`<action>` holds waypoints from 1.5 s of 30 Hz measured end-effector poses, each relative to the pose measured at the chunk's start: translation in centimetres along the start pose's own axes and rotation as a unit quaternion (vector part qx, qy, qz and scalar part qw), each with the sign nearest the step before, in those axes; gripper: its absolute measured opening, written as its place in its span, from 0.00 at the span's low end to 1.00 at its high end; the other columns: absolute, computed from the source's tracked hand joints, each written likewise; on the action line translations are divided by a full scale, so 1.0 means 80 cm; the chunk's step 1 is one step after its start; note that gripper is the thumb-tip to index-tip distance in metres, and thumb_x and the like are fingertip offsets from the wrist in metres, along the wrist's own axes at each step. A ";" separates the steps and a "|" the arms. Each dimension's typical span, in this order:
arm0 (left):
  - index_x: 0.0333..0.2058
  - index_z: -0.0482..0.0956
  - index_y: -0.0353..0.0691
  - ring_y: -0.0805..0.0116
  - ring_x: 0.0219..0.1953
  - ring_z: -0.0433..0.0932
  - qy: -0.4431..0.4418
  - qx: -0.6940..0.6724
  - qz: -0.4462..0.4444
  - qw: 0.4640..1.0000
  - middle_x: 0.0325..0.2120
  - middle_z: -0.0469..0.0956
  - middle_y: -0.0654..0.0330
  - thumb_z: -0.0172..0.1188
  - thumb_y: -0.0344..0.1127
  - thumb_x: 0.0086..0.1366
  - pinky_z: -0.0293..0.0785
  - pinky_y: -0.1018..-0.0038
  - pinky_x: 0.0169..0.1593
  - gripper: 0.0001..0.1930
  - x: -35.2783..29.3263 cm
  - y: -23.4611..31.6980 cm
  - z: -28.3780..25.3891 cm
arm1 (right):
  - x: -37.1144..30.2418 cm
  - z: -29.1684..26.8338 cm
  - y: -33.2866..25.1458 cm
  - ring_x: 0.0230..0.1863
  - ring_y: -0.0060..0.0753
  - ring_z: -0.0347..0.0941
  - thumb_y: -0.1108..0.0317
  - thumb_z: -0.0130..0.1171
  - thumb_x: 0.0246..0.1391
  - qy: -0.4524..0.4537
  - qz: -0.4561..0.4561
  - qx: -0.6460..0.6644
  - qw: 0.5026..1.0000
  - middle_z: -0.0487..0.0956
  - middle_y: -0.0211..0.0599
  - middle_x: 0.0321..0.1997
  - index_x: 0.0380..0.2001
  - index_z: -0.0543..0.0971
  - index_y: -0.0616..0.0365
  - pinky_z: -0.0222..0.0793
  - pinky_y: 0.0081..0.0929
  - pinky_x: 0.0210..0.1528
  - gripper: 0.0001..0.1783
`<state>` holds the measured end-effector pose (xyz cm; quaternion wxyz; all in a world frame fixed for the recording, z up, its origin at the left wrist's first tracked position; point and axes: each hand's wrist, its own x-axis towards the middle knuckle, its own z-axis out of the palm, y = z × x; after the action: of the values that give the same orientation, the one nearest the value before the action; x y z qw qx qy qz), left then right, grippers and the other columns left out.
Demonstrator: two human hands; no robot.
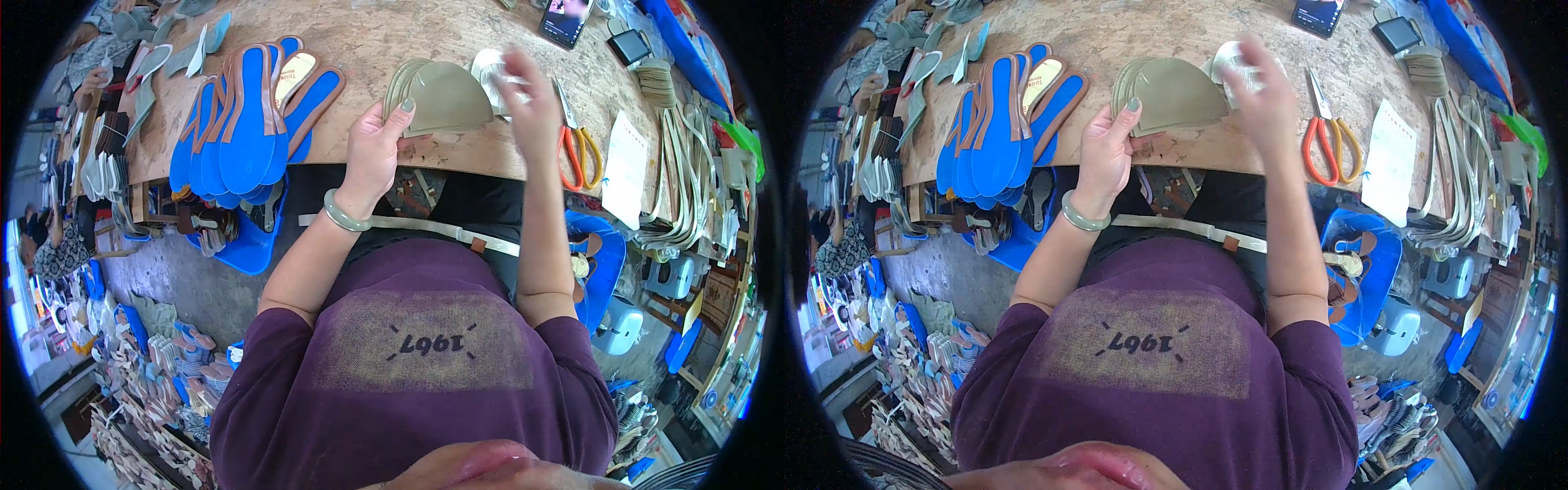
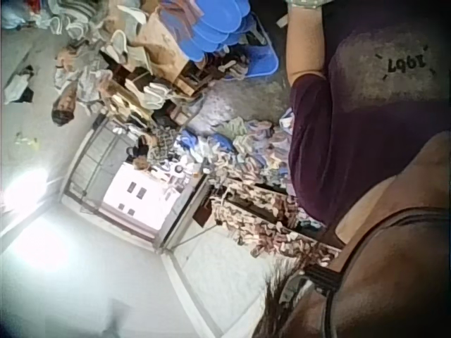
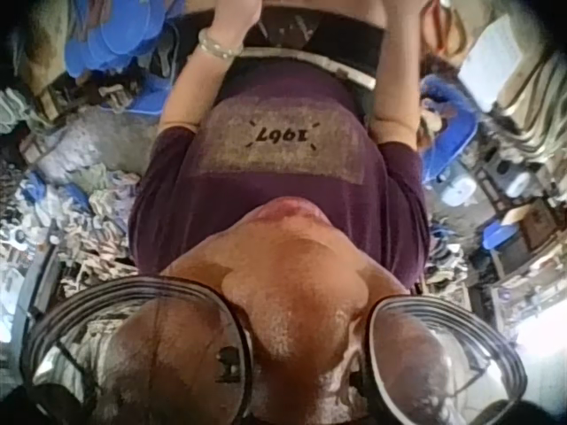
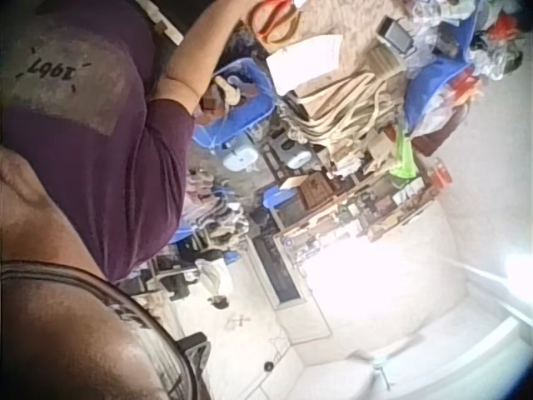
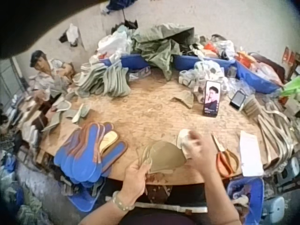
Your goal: The person assembles shoe components by hand at a workbench. They pick up beige semi-circular insoles and thin brown strips, aligning and pressing them together to form a single unit. The person handles the materials one at a time, repeatedly folding and pressing the edges to secure the assembly.
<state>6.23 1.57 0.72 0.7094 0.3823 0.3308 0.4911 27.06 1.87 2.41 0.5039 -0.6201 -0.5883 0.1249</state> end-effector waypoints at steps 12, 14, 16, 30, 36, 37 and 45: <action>0.47 0.72 0.35 0.70 0.40 0.80 0.039 -0.069 -0.006 0.997 0.41 0.78 0.57 0.50 0.38 0.70 0.81 0.71 0.42 0.13 0.004 0.009 0.003 | 0.016 -0.027 0.018 0.40 0.25 0.75 0.65 0.65 0.53 0.136 0.045 0.001 0.990 0.81 0.35 0.38 0.41 0.81 0.60 0.70 0.20 0.43 0.14; 0.47 0.72 0.35 0.69 0.41 0.80 0.032 -0.071 -0.004 0.997 0.41 0.78 0.57 0.50 0.38 0.70 0.81 0.71 0.43 0.13 0.004 0.006 0.004 | 0.026 -0.033 0.026 0.40 0.30 0.76 0.64 0.66 0.51 0.149 -0.087 -0.259 0.950 0.80 0.38 0.39 0.40 0.81 0.60 0.71 0.23 0.42 0.15; 0.48 0.71 0.35 0.69 0.41 0.80 0.023 -0.074 -0.003 0.997 0.42 0.78 0.57 0.51 0.37 0.70 0.80 0.71 0.44 0.14 0.001 0.002 0.007 | 0.010 -0.016 0.004 0.41 0.35 0.75 0.65 0.66 0.48 0.070 -0.066 -0.111 0.989 0.79 0.39 0.39 0.40 0.82 0.59 0.71 0.26 0.43 0.15; 0.51 0.69 0.38 0.65 0.47 0.77 0.015 -0.249 -0.114 0.962 0.45 0.76 0.58 0.48 0.39 0.68 0.74 0.65 0.52 0.17 -0.001 0.005 0.007 | -0.041 0.044 -0.027 0.36 0.32 0.71 0.79 0.65 0.44 0.099 -0.194 0.029 0.976 0.77 0.32 0.31 0.31 0.82 0.55 0.68 0.26 0.36 0.09; 0.51 0.70 0.35 0.65 0.48 0.77 0.010 -0.236 -0.041 0.971 0.46 0.76 0.56 0.45 0.36 0.71 0.76 0.68 0.51 0.16 0.001 0.010 0.005 | -0.043 0.048 -0.030 0.29 0.23 0.71 0.75 0.62 0.51 0.068 -0.010 0.140 0.988 0.77 0.30 0.28 0.49 0.75 0.60 0.68 0.20 0.30 0.20; 0.51 0.70 0.34 0.66 0.48 0.77 0.016 -0.211 -0.010 0.977 0.46 0.77 0.56 0.45 0.36 0.71 0.76 0.68 0.51 0.15 0.001 0.012 0.006 | -0.046 0.042 -0.031 0.27 0.21 0.71 0.75 0.61 0.53 0.013 0.080 0.210 0.974 0.77 0.30 0.28 0.52 0.72 0.61 0.67 0.19 0.28 0.21; 0.49 0.70 0.35 0.74 0.41 0.78 0.046 -0.098 0.140 0.984 0.41 0.77 0.59 0.47 0.35 0.72 0.77 0.77 0.44 0.13 0.013 0.011 0.012 | -0.039 0.011 -0.041 0.22 0.17 0.72 0.76 0.57 0.57 -0.031 0.078 0.307 0.948 0.78 0.32 0.27 0.55 0.69 0.64 0.67 0.13 0.23 0.22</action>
<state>6.93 2.55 1.84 0.6520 0.3307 0.2564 0.6323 23.55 -1.04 3.18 0.6402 -0.4755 -0.4862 0.3572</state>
